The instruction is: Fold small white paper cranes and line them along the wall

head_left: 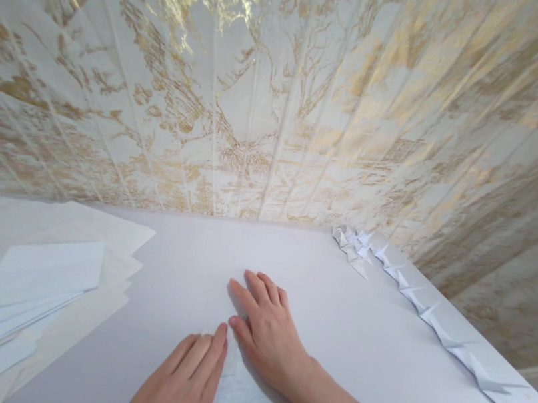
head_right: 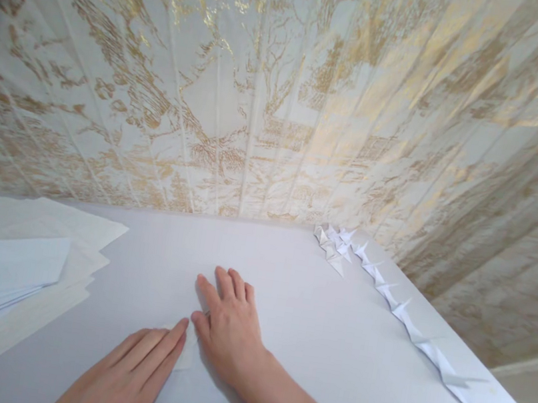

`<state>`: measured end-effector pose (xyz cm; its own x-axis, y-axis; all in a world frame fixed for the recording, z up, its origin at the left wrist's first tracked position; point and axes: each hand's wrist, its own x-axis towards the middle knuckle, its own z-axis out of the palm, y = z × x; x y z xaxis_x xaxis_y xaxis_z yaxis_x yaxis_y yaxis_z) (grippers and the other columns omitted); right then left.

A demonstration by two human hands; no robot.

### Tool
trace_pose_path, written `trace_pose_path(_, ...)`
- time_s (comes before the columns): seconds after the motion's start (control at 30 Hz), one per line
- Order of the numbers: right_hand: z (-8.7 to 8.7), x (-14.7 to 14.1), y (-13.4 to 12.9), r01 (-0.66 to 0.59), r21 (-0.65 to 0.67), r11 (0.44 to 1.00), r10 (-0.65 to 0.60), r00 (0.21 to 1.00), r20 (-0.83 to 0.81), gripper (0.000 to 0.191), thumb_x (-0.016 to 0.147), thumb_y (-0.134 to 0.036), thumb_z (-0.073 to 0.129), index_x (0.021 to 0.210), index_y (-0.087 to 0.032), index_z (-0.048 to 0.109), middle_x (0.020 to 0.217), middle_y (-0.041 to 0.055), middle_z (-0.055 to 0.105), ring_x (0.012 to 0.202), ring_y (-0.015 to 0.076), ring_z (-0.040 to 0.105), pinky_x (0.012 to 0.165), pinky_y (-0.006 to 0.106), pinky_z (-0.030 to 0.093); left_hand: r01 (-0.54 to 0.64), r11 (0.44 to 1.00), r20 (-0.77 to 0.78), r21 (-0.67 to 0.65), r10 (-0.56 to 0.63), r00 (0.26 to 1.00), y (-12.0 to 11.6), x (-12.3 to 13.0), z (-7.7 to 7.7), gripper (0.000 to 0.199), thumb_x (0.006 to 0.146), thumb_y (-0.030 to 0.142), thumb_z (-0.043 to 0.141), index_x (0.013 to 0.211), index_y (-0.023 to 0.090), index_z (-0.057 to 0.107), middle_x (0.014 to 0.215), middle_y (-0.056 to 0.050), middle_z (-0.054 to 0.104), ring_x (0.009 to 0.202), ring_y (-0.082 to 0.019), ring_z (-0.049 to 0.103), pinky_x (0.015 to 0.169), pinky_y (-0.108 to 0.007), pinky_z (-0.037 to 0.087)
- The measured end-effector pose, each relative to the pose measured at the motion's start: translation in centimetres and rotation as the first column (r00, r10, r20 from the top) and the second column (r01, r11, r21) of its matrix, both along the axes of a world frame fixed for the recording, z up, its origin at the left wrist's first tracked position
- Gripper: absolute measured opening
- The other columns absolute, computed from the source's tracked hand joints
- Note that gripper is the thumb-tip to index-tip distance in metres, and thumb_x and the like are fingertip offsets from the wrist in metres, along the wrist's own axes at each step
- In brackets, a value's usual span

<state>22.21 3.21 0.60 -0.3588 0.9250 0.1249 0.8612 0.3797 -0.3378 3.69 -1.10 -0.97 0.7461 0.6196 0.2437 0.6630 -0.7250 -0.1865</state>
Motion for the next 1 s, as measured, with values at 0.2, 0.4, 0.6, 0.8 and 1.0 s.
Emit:
trace_pose_path(0.2,-0.3,0.2,0.3,0.023,0.028,0.999,-0.024,0.999,0.03,0.046,0.098,-0.025,0.047,0.143,-0.022,0.046,0.153,0.0123,0.041,0.139,0.0334,0.034,0.11,0.052,0.032,0.102,0.98,-0.07,0.171,-0.091,0.993,-0.1,-0.3,-1.3,0.064,0.088,0.061,0.055,0.118,0.007,0.07,0.124,-0.02,0.068,0.104,-0.031,0.069,0.09,-0.036,0.05)
trace_pose_path(0.4,-0.2,-0.1,-0.4,-0.019,0.009,1.0,0.019,0.999,0.038,0.059,0.095,-0.043,0.053,0.146,-0.016,0.041,0.155,0.0169,0.036,0.141,0.0372,0.029,0.111,0.057,0.028,0.054,0.998,-0.03,0.026,-0.053,0.998,-0.4,-0.4,-1.8,0.055,0.09,0.052,0.057,0.123,0.01,0.067,0.125,-0.018,0.069,0.112,-0.032,0.065,0.095,-0.037,0.048)
trace_pose_path(0.6,-0.3,0.8,0.8,0.022,0.036,0.999,-0.023,0.999,0.049,0.048,0.096,-0.019,0.044,0.144,-0.02,0.044,0.152,0.0145,0.041,0.139,0.0325,0.034,0.108,0.054,0.032,0.054,0.997,-0.028,0.055,-0.052,0.998,-0.4,-0.2,-0.6,0.053,0.092,0.054,0.053,0.116,0.01,0.071,0.123,-0.02,0.069,0.106,-0.031,0.069,0.09,-0.036,0.052)
trace_pose_path(0.8,0.0,2.2,1.3,-0.21,0.079,0.975,0.224,0.935,-0.276,0.066,0.075,0.009,0.037,0.134,-0.018,0.049,0.132,0.009,0.06,0.125,0.0201,0.049,0.104,0.039,0.039,0.01,1.0,0.013,-0.002,-0.01,1.0,0.1,-1.3,0.3,0.044,0.085,0.033,0.065,0.126,0.016,0.063,0.128,-0.01,0.068,0.106,-0.027,0.068,0.09,-0.034,0.052)
trace_pose_path(1.0,0.6,1.8,1.0,-0.376,0.107,0.92,0.389,0.85,-0.357,0.04,0.074,0.007,0.046,0.098,-0.019,0.065,0.105,0.006,0.068,0.098,0.0196,0.06,0.091,0.035,0.043,-0.053,0.998,0.175,-0.02,0.056,0.983,0.8,-1.4,-0.3,0.048,0.084,0.034,0.064,0.127,0.015,0.056,0.12,-0.011,0.071,0.102,-0.028,0.068,0.087,-0.036,0.053)
